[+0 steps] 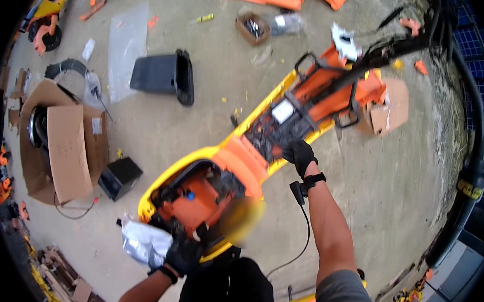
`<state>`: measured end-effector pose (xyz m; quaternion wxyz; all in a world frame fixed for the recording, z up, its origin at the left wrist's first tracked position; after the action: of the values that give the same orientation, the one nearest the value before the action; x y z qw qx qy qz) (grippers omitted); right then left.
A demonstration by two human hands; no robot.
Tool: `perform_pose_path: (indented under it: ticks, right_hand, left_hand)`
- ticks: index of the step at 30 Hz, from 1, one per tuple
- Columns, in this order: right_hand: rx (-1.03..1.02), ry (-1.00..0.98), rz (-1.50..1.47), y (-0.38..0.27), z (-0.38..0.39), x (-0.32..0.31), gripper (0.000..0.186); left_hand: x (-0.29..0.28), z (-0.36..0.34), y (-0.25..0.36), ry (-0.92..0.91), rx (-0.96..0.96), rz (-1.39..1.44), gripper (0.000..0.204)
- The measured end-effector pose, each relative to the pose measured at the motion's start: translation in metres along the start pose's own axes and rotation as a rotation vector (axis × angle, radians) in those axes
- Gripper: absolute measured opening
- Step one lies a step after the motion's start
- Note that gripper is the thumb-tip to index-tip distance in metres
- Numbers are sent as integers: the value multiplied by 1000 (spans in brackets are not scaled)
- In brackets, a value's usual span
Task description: The person uses an impact driver to remove screws from a yellow scooter panel, handles internal wiring and components by hand, and then positions and fits a yellow side panel onto the scooter frame.
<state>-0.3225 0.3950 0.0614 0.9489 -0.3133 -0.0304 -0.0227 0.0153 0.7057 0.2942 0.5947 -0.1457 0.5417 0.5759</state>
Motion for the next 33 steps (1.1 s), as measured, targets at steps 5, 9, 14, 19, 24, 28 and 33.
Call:
perform_pose_path:
  ticks: [5, 9, 14, 19, 24, 28, 33]
  right_hand:
    - [178, 133, -37, 128, 120, -38, 20]
    - [312, 156, 74, 240, 193, -58, 19]
    - [363, 101, 100, 345, 274, -66, 15]
    - [342, 163, 185, 408, 321, -55, 14]
    - [357, 157, 178, 488, 331, -51, 16]
    - [426, 166, 130, 550, 320, -40, 16]
    - [149, 121, 838, 587, 266, -13, 45]
  left_hand:
    - [-10, -5, 3, 192, 38, -31, 44]
    - [0, -1, 6, 172, 46, -119, 59]
    - [-8, -2, 19, 283, 54, -157, 45]
    - [-1, 0, 22, 201, 41, -259, 40]
    - [4, 1, 24, 238, 51, -318, 40]
    - [9, 2, 25, 237, 85, -348, 38]
    - [17, 5, 22, 198, 111, -403, 40]
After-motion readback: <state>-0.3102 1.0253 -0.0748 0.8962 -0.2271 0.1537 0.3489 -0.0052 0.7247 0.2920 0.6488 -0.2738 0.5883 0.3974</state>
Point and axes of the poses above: each hand's wrist, its own z-axis away from the middle knuckle, its own x-axis out of the palm, y = z × x, the point moved 5 cm from there along -z, towards the middle knuckle
